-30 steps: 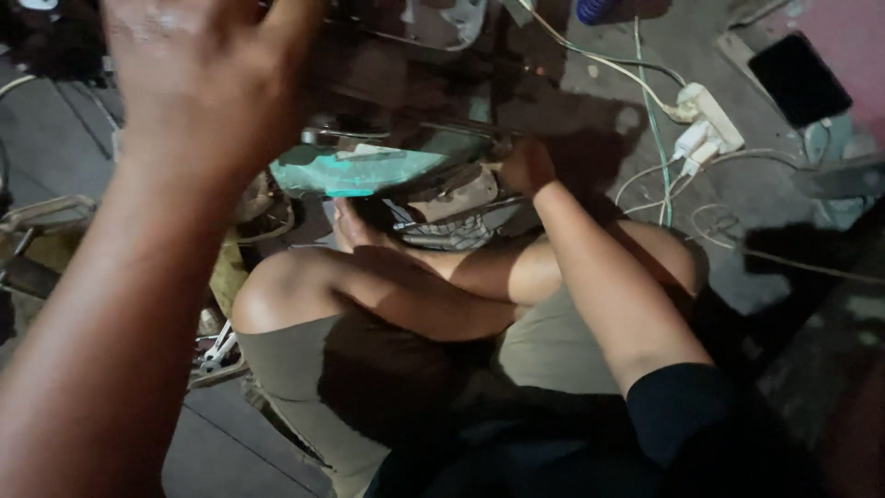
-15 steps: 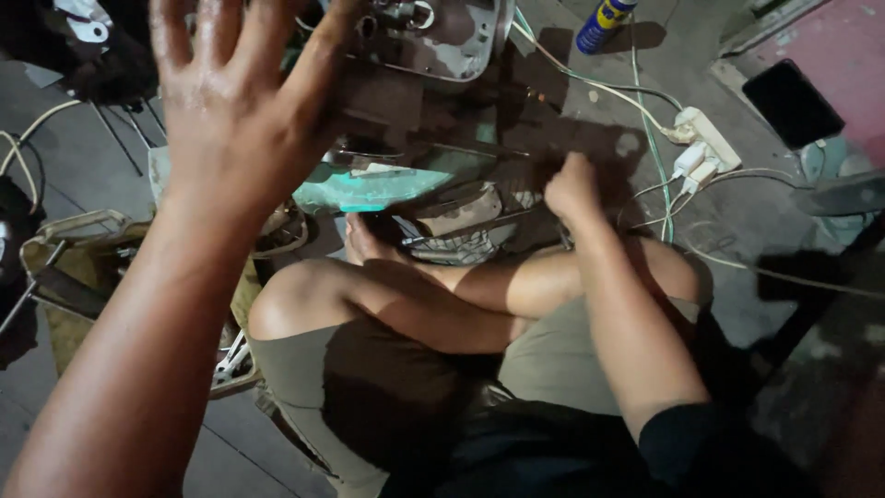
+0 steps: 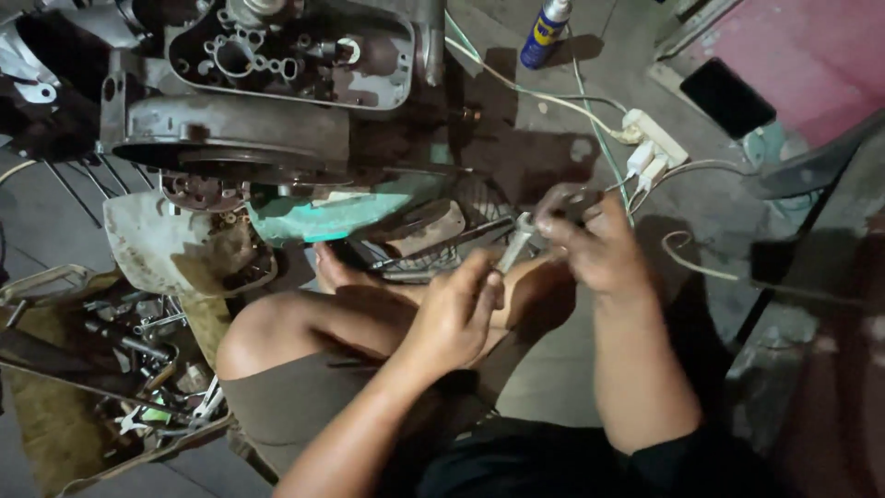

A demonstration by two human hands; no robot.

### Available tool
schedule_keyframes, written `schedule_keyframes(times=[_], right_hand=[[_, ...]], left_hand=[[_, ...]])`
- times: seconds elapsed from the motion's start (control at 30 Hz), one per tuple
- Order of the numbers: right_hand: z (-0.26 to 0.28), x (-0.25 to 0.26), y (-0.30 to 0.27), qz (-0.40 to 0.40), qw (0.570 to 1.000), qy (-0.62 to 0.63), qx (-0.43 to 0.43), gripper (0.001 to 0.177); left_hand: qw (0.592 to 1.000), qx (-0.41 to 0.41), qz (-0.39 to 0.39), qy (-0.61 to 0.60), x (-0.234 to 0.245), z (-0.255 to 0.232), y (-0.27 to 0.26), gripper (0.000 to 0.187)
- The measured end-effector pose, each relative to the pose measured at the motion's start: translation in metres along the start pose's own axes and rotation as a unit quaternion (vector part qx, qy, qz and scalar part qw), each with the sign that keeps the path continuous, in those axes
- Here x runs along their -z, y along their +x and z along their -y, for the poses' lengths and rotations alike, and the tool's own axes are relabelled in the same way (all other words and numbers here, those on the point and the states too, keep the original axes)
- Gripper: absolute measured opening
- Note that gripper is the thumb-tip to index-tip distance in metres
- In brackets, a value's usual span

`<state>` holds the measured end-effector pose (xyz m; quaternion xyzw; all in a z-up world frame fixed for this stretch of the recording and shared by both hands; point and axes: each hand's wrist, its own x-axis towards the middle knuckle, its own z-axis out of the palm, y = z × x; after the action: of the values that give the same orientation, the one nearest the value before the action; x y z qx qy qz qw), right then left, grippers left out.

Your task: The person is repairing a disassembled engine block while sitting on the floor. They use a wrench to loosen and remove bolts, then use their hands to detach and reposition various engine components, including a metal cover and internal parts.

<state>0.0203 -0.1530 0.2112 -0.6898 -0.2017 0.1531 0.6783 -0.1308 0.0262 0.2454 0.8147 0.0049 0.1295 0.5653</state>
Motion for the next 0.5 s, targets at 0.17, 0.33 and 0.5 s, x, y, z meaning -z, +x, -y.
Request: schedule_keyframes(times=[0.17,0.33,0.5], right_hand=[[0.059,-0.061,-0.012,-0.139,0.975,0.150,-0.092,0.025],[0.037,-0.046,-0.007,0.040,0.982,0.131,-0.127,0.060],[0.035,-0.056,-0.008,0.072,0.987,0.135,-0.055,0.057]], left_hand=[[0.976,0.110,-0.107,-0.155,-0.016,0.039,-0.009,0.024],[0.963,0.122,-0.147,-0.191,-0.014,0.036,-0.002,0.028],[0.973,0.090,-0.124,-0.173,-0.016,0.040,0.002,0.027]])
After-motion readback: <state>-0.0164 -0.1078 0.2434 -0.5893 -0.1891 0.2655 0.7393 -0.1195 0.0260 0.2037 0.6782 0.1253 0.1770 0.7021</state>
